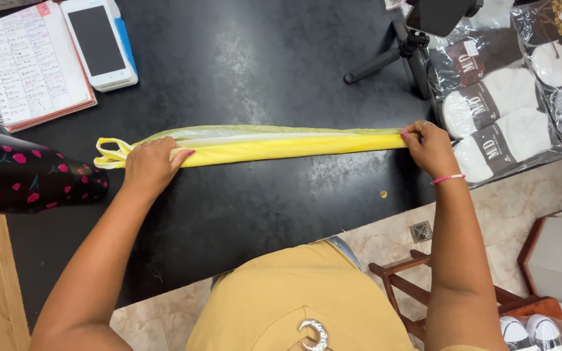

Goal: The person unfolds a yellow and white striped cloth on a black table, then folds it into a compact bundle by hand. They then place the folded cloth into a cardboard box located on a shelf.

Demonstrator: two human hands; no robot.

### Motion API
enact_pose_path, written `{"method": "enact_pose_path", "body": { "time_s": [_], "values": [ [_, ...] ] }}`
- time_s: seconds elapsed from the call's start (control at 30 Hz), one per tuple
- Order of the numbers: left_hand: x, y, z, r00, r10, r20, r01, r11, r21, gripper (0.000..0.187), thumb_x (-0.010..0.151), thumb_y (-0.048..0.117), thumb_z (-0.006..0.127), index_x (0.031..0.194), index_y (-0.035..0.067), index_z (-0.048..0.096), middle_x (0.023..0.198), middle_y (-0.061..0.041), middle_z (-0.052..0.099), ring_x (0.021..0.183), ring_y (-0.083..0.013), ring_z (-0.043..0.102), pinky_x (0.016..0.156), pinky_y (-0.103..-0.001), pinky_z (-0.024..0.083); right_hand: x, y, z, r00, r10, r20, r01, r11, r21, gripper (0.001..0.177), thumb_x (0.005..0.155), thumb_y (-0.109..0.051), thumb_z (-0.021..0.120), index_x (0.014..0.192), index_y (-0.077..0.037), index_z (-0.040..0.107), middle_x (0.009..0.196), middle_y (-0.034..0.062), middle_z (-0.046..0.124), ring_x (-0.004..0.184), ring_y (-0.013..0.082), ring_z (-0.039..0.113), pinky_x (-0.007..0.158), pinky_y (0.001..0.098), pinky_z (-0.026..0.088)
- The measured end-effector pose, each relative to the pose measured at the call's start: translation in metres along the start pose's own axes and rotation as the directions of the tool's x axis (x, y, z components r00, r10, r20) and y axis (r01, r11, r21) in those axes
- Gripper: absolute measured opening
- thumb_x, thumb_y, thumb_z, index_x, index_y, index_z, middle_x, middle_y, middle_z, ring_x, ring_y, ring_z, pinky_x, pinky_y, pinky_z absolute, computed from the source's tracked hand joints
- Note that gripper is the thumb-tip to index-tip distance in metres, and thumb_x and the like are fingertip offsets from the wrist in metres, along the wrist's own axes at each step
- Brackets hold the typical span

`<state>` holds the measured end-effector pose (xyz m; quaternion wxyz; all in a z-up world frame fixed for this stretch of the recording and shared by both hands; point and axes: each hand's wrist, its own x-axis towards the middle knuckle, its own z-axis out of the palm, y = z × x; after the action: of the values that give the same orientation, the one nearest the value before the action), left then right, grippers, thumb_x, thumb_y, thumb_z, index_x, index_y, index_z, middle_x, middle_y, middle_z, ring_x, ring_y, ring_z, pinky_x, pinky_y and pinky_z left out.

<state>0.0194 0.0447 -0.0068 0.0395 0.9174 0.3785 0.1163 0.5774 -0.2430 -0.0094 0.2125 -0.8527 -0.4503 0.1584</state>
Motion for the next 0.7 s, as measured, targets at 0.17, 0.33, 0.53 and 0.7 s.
{"method": "enact_pose_path", "body": {
  "time_s": [0.17,0.33,0.53,0.7],
  "values": [
    [0.001,0.001,0.004,0.999,-0.037,0.006,0.036,0.999,0.031,0.042,0.1,0.054,0.064,0.092,0.012,0.066,0.077,-0.012,0.069,0.08,-0.0366,0.073,0.08,-0.048,0.056,-0.012,-0.041,-0.006,0.999,-0.052,-0.016,0.044,0.947,-0.32,0.032,0.095,-0.027,0.076,0.1,0.004,0.076,0.099,0.0251,0.069,0.099,0.0469,0.069,0.092,0.0533,0.054],
    [0.003,-0.009,0.021,1.0,-0.004,-0.018,0.005,0.999,0.052,0.041,0.099,0.057,0.062,0.092,0.017,0.065,0.078,-0.008,0.067,0.08,-0.0319,0.072,0.079,-0.045,0.055,-0.047,-0.16,0.005,0.85,-0.526,-0.041,0.459,0.776,-0.432,0.049,0.086,0.0,0.068,0.134,-0.007,0.066,0.143,0.0217,0.057,0.139,0.0449,0.047,0.113,0.0567,0.037],
    [0.006,-0.01,0.025,0.999,-0.006,-0.044,0.008,0.999,0.045,0.042,0.097,0.06,0.062,0.095,0.018,0.066,0.082,-0.005,0.069,0.085,-0.029,0.073,0.081,-0.044,0.054,-0.075,-0.198,0.086,0.776,-0.567,0.275,0.628,0.732,-0.263,0.059,0.104,-0.034,0.043,0.161,-0.021,0.036,0.17,0.0101,0.029,0.157,0.0346,0.018,0.119,0.0682,0.01],
    [0.016,0.092,-0.035,0.941,0.14,-0.307,-0.123,0.989,0.076,0.055,0.084,0.046,0.077,0.123,0.01,0.063,0.114,-0.013,0.066,0.105,-0.0346,0.066,0.094,-0.049,0.05,-0.075,-0.188,0.097,0.781,-0.566,0.264,0.625,0.712,-0.321,0.061,0.103,-0.045,0.04,0.162,-0.028,0.033,0.17,0.0044,0.027,0.158,0.0303,0.018,0.119,0.0694,0.011]
  ]
}}
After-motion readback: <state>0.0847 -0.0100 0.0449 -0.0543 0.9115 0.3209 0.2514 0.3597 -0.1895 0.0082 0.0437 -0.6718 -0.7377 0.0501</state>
